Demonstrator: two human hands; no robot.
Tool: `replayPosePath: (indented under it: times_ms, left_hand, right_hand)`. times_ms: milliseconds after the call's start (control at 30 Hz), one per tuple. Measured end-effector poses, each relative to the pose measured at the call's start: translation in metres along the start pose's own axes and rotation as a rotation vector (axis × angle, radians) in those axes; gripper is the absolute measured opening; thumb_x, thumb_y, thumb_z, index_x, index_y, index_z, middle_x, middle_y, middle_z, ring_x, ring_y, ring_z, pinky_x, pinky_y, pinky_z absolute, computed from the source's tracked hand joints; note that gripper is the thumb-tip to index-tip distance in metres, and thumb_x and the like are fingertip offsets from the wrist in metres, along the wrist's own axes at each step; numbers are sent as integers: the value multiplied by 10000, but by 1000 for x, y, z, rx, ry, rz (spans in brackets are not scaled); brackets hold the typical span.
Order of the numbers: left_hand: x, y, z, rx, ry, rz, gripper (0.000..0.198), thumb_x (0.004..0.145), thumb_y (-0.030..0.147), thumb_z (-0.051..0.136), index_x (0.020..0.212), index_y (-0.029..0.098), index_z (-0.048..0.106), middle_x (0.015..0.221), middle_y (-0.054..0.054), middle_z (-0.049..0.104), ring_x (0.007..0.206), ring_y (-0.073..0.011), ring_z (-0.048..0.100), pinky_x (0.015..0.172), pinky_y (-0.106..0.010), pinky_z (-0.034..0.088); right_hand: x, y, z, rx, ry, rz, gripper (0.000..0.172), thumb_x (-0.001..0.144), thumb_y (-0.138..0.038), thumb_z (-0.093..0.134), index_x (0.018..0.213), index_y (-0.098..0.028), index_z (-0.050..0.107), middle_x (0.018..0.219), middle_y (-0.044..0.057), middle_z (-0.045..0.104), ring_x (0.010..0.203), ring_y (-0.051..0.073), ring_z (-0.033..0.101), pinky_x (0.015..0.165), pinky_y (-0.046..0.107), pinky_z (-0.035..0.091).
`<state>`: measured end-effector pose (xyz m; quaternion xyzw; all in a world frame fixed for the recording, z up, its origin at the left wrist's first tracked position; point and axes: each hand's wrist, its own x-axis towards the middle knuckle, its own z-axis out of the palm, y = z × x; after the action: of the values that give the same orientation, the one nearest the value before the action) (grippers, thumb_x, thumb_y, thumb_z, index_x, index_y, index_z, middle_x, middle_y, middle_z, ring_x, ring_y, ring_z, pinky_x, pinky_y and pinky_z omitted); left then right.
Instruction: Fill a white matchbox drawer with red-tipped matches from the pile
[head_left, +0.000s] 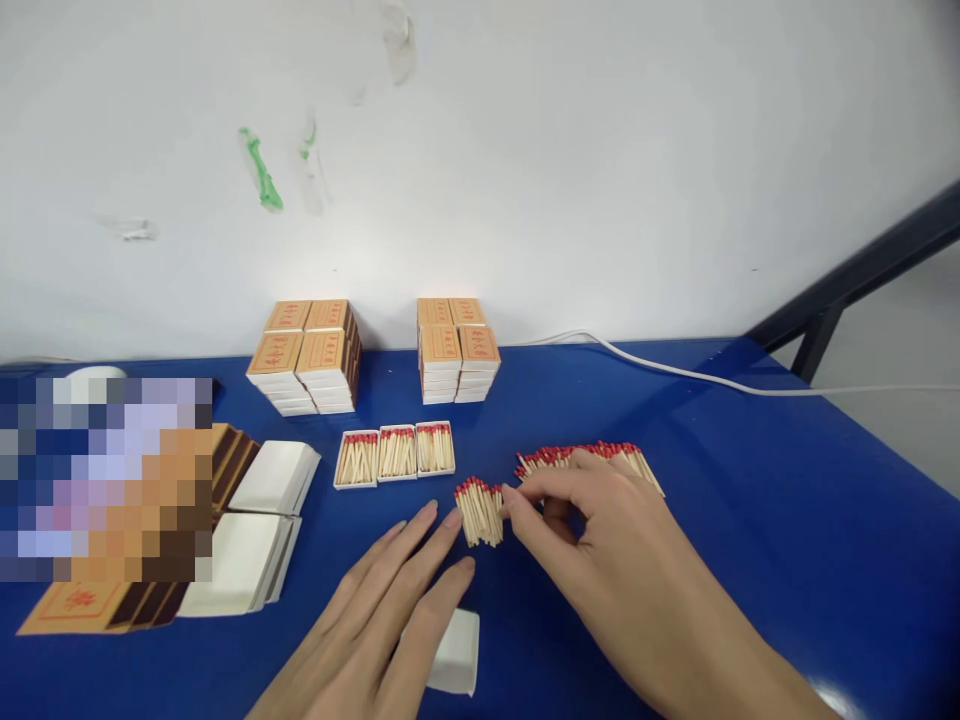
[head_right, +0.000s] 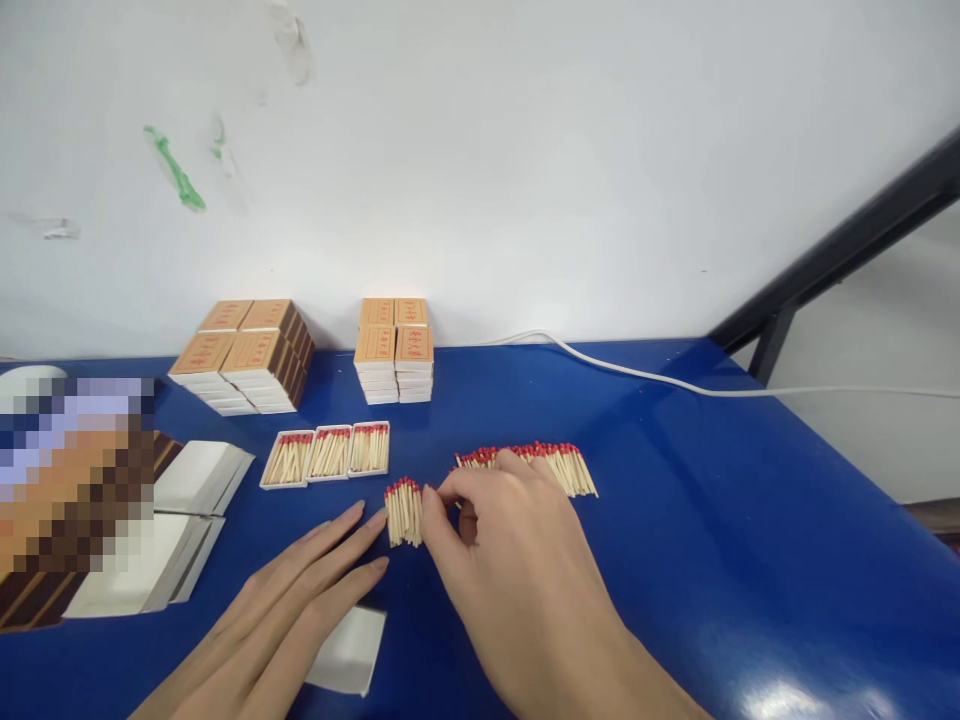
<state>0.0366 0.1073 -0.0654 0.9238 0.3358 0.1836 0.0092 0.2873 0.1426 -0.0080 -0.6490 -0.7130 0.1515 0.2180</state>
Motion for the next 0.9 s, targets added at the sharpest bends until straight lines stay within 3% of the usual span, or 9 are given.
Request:
replayPosePath:
  times_ms: [133, 300, 467, 600, 767, 900]
  left_hand:
    - [0, -1, -1, 122, 21, 42, 503, 1156, 298, 419, 1643, 196, 495, 1761, -55, 415, 1563, -307, 518, 1106, -460, 599]
    - [4, 5, -13, 142, -30, 23, 601, 1140, 546, 492, 1622, 189, 515, 1729, -78, 464, 1519, -318, 573, 1011, -449, 666]
    - [5, 12, -15, 64, -35, -37, 648, 1113, 589, 554, 1599, 161, 525, 1729, -108, 466, 1566, -318, 513, 1116, -476, 612]
    - [3, 13, -10, 47, -49, -98, 612, 1150, 574, 474, 1632, 198, 483, 1763, -77, 418, 1634, -293, 409, 1198, -485, 546]
    - [2, 11, -3, -17, -2, -41, 662, 1114, 554, 540, 1625, 137, 484, 1764, -140, 404, 1638, -349, 391, 1163, -535, 576]
    - [2, 11, -4, -94, -11, -65, 643, 1093, 462, 596, 1626, 124, 472, 1747, -173, 426, 1650, -364, 365, 1214, -568, 529]
  right_hand:
    - [3, 7, -5, -32, 69, -37, 364, 1045, -325, 656, 685, -272, 676, 601, -42, 609, 643, 194, 562, 723, 399, 422]
    - [3, 17, -4, -173, 139, -126, 168, 971, -248, 706, 811, -289, 733, 589, -42, 586, 683, 226, 590, 751, 415, 405]
    - [-6, 15, 3, -280, 198, -233, 189, 913, -159, 676, 752, -257, 666, 645, -21, 630, 706, 231, 569, 740, 414, 364]
    - [-10, 14, 8, -286, 223, -294, 228, 900, -138, 633, 706, -251, 598, 648, -16, 612, 689, 231, 570, 742, 420, 369]
    - [-8, 15, 11, -215, 212, -204, 223, 912, -214, 659, 699, -264, 618, 628, -19, 581, 670, 234, 554, 737, 421, 371]
    - [-4, 12, 13, -77, 157, -79, 229, 922, -309, 728, 704, -287, 664, 587, -46, 556, 646, 213, 547, 762, 430, 393]
